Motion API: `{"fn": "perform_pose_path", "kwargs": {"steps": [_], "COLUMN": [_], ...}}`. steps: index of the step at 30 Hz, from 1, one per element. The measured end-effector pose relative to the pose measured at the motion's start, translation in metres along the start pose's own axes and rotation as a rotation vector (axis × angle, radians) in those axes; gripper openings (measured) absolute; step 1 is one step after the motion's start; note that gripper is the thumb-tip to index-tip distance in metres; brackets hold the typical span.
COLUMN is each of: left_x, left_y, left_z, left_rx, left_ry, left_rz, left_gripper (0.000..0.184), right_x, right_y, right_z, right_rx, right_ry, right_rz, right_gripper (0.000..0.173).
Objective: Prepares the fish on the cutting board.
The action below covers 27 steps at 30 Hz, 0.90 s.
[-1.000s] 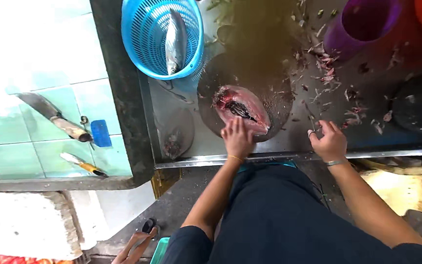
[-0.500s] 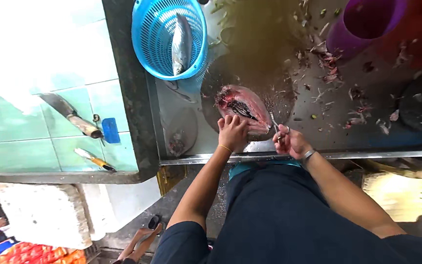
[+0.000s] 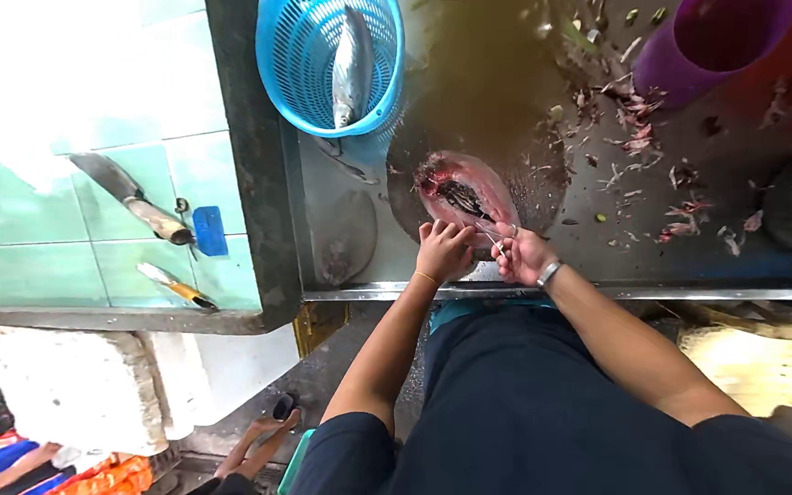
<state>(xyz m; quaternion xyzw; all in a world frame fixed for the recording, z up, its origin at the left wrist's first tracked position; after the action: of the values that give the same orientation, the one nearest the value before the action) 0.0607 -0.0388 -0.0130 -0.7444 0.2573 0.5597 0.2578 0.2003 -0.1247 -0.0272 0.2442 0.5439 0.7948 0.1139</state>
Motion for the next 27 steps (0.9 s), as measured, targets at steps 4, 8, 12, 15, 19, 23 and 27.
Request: {"fn": "perform_pose_path", "kwargs": {"steps": [4, 8, 12, 15, 19, 23, 27], "left_x": [0.003, 0.005, 0.005, 0.004, 0.006, 0.007, 0.009], "left_y": [-0.002, -0.001, 0.006, -0.005, 0.002, 0.006, -0.005], "left_z": [-0.002, -0.01, -0.012, -0.008, -0.015, -0.016, -0.012], "left_rx": [0.004, 0.006, -0.015, -0.003, -0.003, -0.009, -0.012], "left_ry": [0.003, 0.006, 0.024, 0.01, 0.039, 0.052, 0.043], "left_rz": [-0.004, -0.023, -0.025, -0.026, 0.01, 0.038, 0.03], "left_gripper": [0.038, 0.038, 0.036, 0.038, 0.038, 0.041, 0.04], "right_x": [0.002, -0.006, -0.004, -0.01, -0.009, -0.004, -0.007], "right_y": [0.015, 0.007, 0.009, 0.007, 0.014, 0.016, 0.017], "right_z": [0.005, 0.004, -0.007, -0.011, -0.013, -0.015, 0.013], "right_rx": [-0.075, -0.08, -0.014, -0.062, -0.093, -0.07, -0.17], "right_ry": [-0.037, 0.001, 0.002, 0.012, 0.005, 0.036, -0.011], "right_rz": [-0.015, -0.091, -0.053, -0.12, -0.151, -0.08, -0.116], "right_gripper": [0.056, 0.051, 0.058, 0.059, 0.055, 0.06, 0.056]}}
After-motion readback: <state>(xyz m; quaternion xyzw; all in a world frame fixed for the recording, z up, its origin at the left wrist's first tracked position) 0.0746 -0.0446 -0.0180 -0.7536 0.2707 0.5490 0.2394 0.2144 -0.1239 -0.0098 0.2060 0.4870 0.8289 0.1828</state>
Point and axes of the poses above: each hand's wrist, its own y-axis away from the middle knuckle, its own x-axis out of the palm, z = x × y, the point moved 8 cm from there along -y, towards the middle knuckle, and after that the axes turned 11 degrees about -z, right-handed, at the moved point
